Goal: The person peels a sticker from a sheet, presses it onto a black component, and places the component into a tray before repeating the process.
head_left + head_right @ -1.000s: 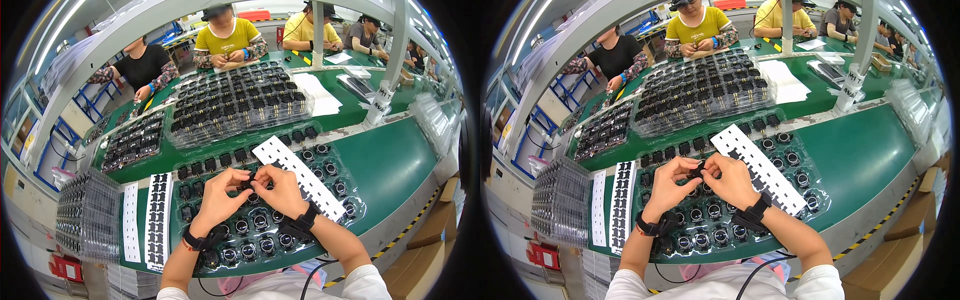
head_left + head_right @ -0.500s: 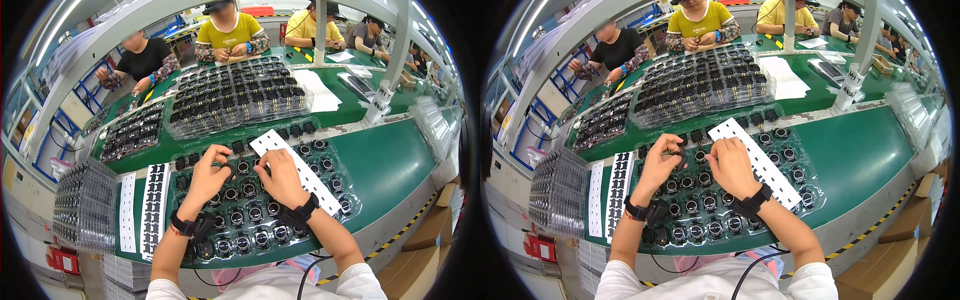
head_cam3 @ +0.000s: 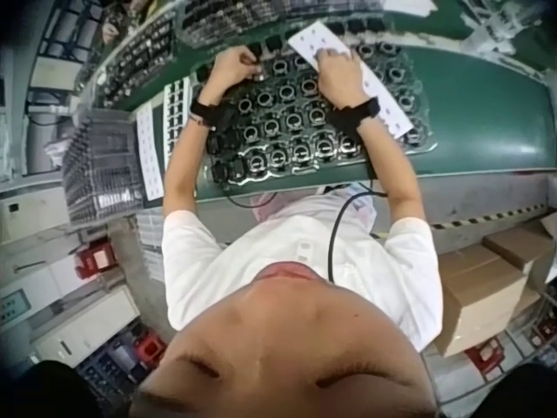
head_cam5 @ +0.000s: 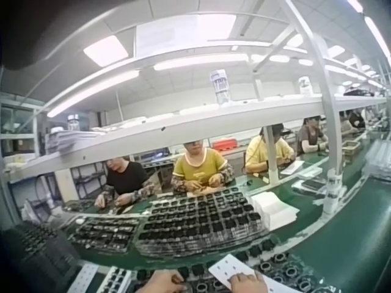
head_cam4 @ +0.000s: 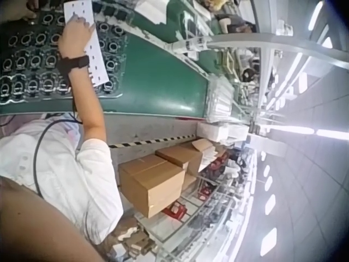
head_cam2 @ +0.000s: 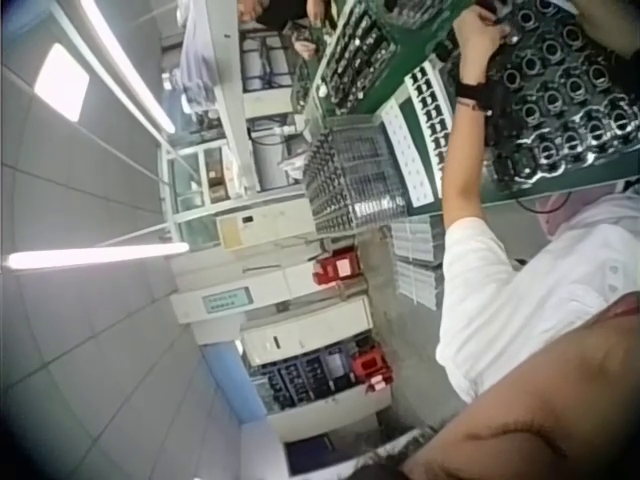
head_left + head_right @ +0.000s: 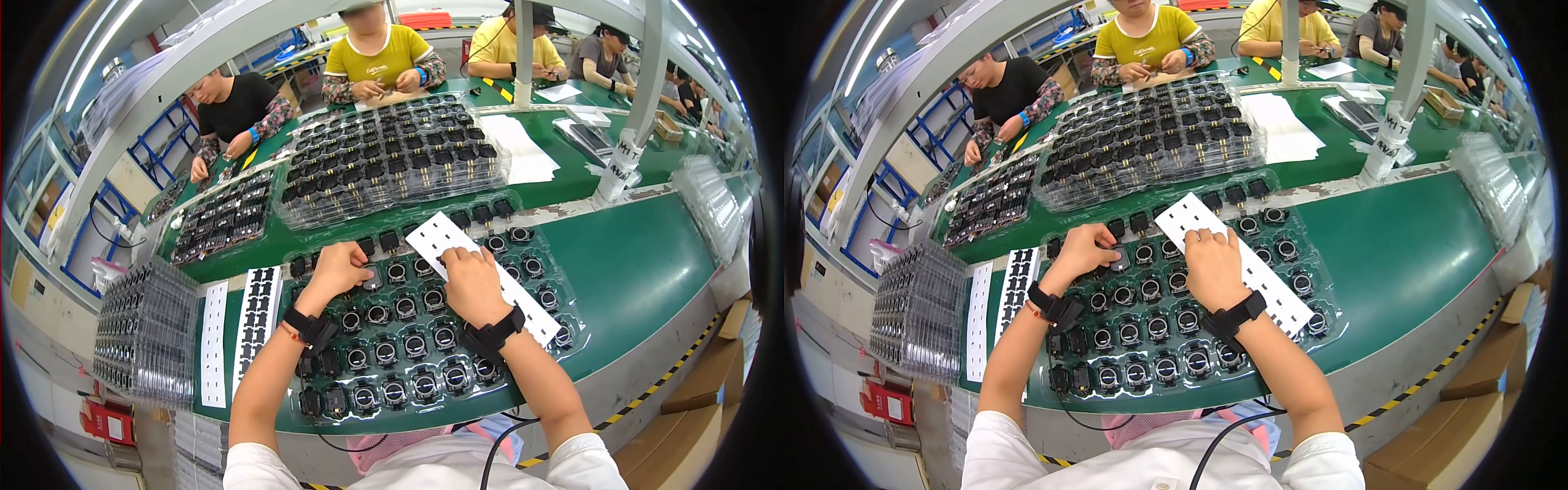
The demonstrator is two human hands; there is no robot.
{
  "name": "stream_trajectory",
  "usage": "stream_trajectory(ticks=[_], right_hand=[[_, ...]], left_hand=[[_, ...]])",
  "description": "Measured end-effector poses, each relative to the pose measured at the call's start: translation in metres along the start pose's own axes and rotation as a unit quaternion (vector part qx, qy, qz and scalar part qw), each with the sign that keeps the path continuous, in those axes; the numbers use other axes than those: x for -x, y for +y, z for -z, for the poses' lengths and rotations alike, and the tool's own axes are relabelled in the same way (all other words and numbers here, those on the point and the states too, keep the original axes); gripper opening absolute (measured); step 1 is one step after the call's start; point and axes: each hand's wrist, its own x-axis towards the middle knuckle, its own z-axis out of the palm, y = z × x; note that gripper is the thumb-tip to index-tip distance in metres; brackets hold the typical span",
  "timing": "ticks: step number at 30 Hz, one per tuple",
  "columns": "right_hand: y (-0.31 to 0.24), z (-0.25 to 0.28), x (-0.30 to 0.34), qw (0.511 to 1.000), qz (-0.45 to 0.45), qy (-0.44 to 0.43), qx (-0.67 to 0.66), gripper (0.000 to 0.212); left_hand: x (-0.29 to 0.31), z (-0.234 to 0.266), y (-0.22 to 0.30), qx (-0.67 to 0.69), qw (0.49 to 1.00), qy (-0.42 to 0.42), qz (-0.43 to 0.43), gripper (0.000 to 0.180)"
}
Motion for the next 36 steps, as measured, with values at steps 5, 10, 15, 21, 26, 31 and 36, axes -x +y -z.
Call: stream_trajectory(ticks=[5, 10, 15, 21, 26, 31, 36], right_hand=[[0.001, 0.003, -0.002, 1.000, -0.004, 0.011, -0.012, 0.025], [-0.002, 0.007, -0.009, 0.991, 0.003, 0.089, -0.102, 0.022], [-0.018, 0.017, -0.012, 0.947, 0.086, 0.153, -0.268, 0.022], [-0.026, 0.021, -0.015, 0.928, 0.135, 0.149, -0.314, 0.025], [-0.024, 0.020, -0.017, 0.919, 0.129, 0.180, -0.327, 0.020], [-0.029, 0.026, -0.014, 0.908, 0.138, 0.216, -0.332, 0.015], [-0.029, 0.026, -0.014, 0.911, 0.132, 0.185, -0.345, 0.015]], left_hand=[[0.012, -0.004, 0.014, -0.162, 0.983, 0.046, -0.074, 0.033], [0.022, -0.007, 0.042, -0.044, 0.996, 0.015, -0.076, 0.032], [0.037, -0.027, 0.060, 0.527, 0.846, -0.077, -0.013, 0.023], [0.042, -0.031, 0.049, 0.553, 0.832, 0.003, -0.034, 0.020], [0.048, -0.036, 0.048, 0.551, 0.829, 0.013, -0.096, 0.019], [0.053, -0.040, 0.046, 0.491, 0.849, 0.063, -0.183, 0.018], [0.055, -0.041, 0.042, 0.420, 0.885, 0.083, -0.184, 0.018]])
